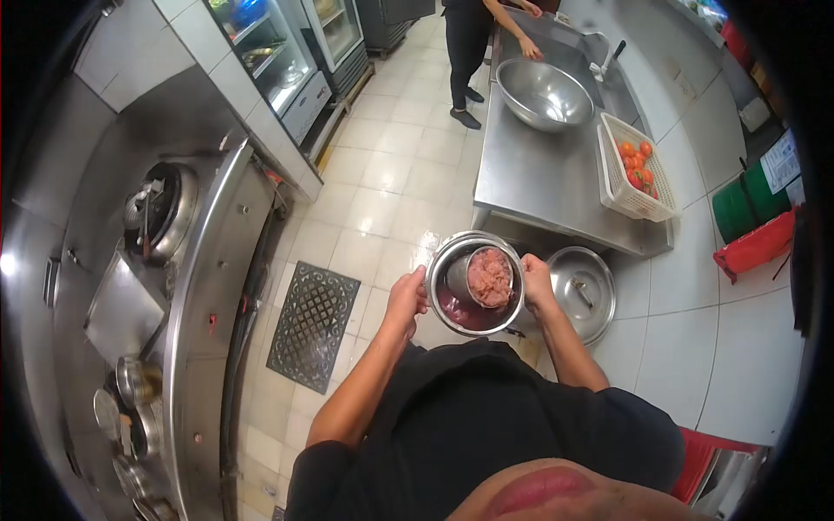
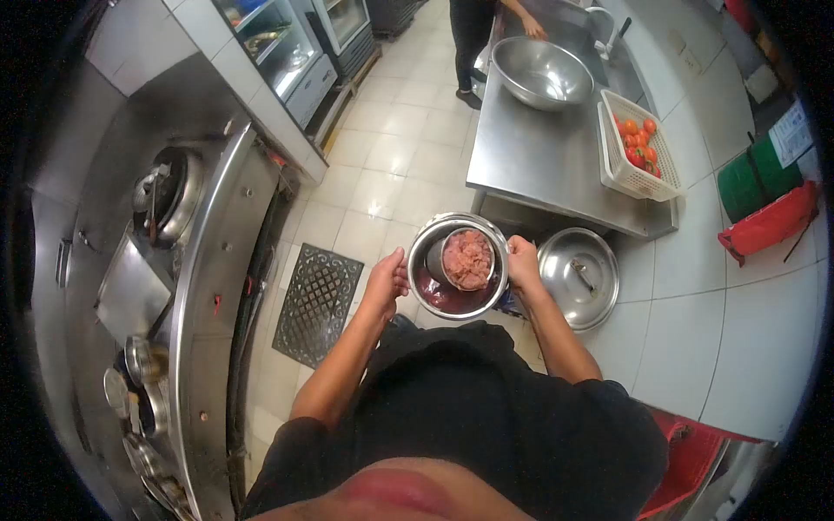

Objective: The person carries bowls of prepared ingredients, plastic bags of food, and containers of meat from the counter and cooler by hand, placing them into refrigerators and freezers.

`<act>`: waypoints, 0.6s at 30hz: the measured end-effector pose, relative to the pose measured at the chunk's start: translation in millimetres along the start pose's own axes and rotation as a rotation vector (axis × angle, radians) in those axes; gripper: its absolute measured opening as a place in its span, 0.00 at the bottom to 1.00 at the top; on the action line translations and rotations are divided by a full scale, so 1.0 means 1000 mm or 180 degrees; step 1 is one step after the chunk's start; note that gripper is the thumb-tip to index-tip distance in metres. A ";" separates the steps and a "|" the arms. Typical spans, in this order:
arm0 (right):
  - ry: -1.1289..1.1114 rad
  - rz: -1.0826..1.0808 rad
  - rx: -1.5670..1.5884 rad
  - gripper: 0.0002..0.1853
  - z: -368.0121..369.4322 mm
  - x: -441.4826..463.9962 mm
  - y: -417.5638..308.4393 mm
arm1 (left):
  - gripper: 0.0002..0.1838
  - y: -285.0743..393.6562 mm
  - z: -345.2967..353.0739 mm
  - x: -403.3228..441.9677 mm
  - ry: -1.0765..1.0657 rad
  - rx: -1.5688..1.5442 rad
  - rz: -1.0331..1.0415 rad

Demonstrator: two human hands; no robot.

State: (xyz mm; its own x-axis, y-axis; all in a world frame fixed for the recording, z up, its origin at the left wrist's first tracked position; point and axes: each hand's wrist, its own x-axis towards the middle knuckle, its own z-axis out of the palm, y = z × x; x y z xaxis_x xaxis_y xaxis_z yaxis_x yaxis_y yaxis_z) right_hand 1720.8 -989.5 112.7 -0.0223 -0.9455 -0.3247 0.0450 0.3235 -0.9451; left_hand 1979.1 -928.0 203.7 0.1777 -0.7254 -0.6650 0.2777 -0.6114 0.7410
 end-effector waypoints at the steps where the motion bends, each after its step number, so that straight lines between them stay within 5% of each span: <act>1: 0.0095 0.0060 -0.0066 0.14 0.009 0.005 -0.001 | 0.19 0.013 -0.007 0.009 -0.0060 0.0029 0.0008; 10: 0.0518 0.0461 0.0257 0.12 0.084 0.044 -0.024 | 0.20 0.087 -0.056 0.091 -0.0447 0.0243 -0.0161; 18: 0.0210 0.0399 0.0225 0.12 0.172 0.174 -0.013 | 0.18 0.153 -0.106 0.193 -0.0241 0.0172 -0.0239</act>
State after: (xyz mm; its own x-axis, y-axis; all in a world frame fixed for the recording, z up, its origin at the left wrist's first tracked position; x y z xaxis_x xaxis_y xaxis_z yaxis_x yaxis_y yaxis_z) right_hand 1887.8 -1164.3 75.0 -0.0775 -0.8927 -0.4439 0.1218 0.4335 -0.8929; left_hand 2155.6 -1128.4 178.5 0.0860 -0.6975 -0.7114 0.2358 -0.6795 0.6947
